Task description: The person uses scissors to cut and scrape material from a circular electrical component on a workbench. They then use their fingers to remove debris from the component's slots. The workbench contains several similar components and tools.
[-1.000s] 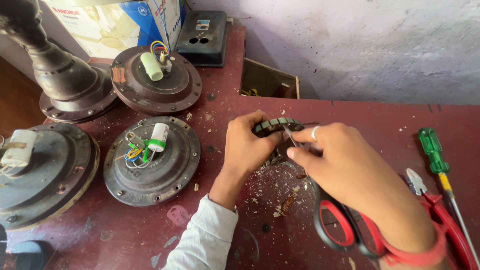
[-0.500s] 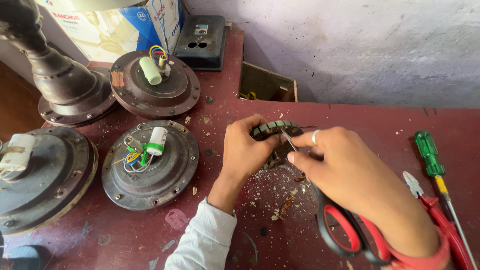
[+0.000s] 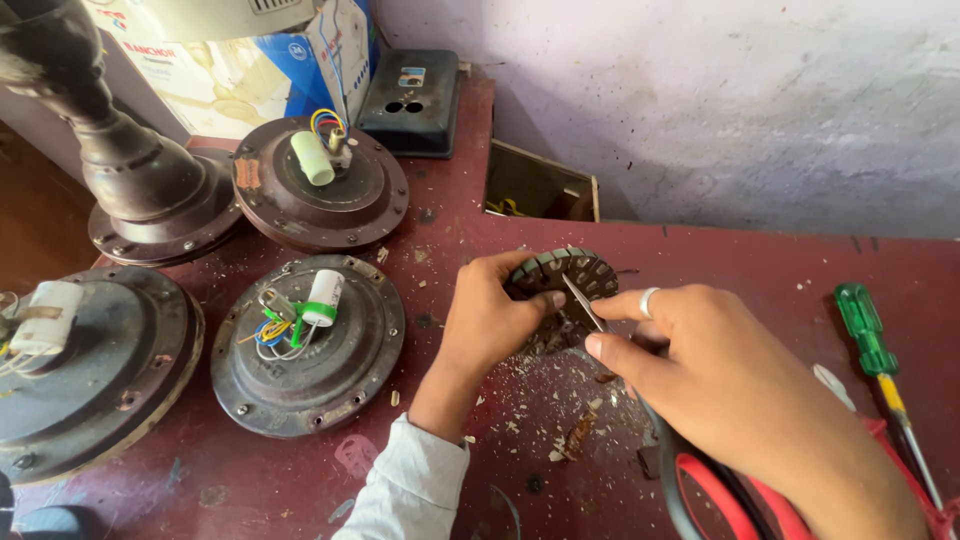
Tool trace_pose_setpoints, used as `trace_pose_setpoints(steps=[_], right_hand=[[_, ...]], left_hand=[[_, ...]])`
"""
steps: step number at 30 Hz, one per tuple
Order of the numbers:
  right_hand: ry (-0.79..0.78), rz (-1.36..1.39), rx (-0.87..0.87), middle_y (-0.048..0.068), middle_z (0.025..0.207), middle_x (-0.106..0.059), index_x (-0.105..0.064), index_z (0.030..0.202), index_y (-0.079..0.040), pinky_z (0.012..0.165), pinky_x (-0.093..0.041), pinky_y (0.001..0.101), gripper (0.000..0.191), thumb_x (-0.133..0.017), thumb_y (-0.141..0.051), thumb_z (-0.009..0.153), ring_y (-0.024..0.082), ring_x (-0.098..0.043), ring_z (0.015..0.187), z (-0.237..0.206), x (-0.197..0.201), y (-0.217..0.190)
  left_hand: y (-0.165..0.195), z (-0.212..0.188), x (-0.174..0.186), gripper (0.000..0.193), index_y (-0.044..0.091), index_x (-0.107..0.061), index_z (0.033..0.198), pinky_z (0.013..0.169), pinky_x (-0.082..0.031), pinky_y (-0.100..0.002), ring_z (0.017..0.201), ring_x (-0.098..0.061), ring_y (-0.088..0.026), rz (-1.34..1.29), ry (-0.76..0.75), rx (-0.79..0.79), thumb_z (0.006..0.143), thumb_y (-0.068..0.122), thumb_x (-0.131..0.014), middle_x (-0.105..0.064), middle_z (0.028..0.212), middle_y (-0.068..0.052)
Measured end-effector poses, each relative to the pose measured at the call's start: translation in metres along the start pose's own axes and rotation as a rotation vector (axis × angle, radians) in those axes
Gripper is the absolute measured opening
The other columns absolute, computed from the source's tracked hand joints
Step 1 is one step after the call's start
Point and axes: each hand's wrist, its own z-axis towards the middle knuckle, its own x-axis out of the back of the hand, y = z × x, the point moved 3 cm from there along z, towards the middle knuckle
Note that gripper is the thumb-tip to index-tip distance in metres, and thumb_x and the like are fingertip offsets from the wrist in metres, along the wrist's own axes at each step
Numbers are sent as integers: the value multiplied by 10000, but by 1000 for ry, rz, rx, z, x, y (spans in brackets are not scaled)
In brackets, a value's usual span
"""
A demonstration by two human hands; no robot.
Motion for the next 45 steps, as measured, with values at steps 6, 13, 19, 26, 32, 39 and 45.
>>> trace_pose_setpoints(steps=[6, 13, 19, 26, 32, 39, 45], right_hand=[[-34, -238, -252, 169, 786, -735, -724, 1324, -191, 640, -527, 373, 416, -718, -328, 932, 235, -672, 638, 3, -4, 0], [0, -83, -163, 117, 669, -734, -772, 1236, -162, 580, -499, 394, 391, -740, -336, 888, 213, -615, 577, 5, -3, 3], [9, -134, -194, 154, 694, -726, -759, 1262, -148, 609, -503, 375, 381, -725, -289, 909, 217, -652, 568, 10, -4, 4], [-10, -56, -195, 138, 695, -716, -775, 1247, -165, 611, -522, 357, 367, -700, -259, 901, 199, -677, 566, 14, -7, 8], [-49, 12, -41, 85, 574, -702, -790, 1215, -156, 520, -497, 334, 335, -719, -270, 908, 154, -620, 511, 20, -11, 16], [-68, 354, -203, 111, 587, -650, -773, 1160, -50, 378, -426, 355, 290, -659, -204, 941, 206, -584, 394, 24, -16, 24], [-169, 579, -239, 170, 642, -680, -629, 1181, -11, 362, -496, 377, 241, -552, -135, 989, 249, -651, 417, 27, -22, 31]], left_hand=[[3, -5, -5, 219, 13, -769, 972, 627, -553, -355, 637, -696, -196, -2, 46, 96, 774, 101, -793, -752, 718, -152], [16, -9, -8, 242, 12, -753, 988, 676, -563, -375, 722, -753, -313, 103, 51, -104, 754, 70, -766, -734, 802, -204], [24, -12, -10, 195, 11, -762, 927, 680, -560, -386, 750, -734, -344, 188, 53, -234, 737, 53, -773, -742, 812, -200], [11, -3, -3, 228, 38, -770, 884, 597, -552, -314, 609, -716, -138, 82, 4, 31, 720, 174, -852, -755, 701, -104], [6, -3, -3, 219, 36, -771, 848, 578, -536, -307, 586, -665, -99, 75, 8, 28, 712, 178, -865, -733, 659, -79], [9, -5, -6, 209, 33, -764, 838, 577, -531, -311, 576, -649, -108, 50, 27, 15, 715, 171, -860, -719, 646, -85], [11, -6, -5, 197, 30, -760, 833, 582, -535, -312, 578, -673, -110, 67, 27, 33, 723, 168, -846, -724, 653, -78]])
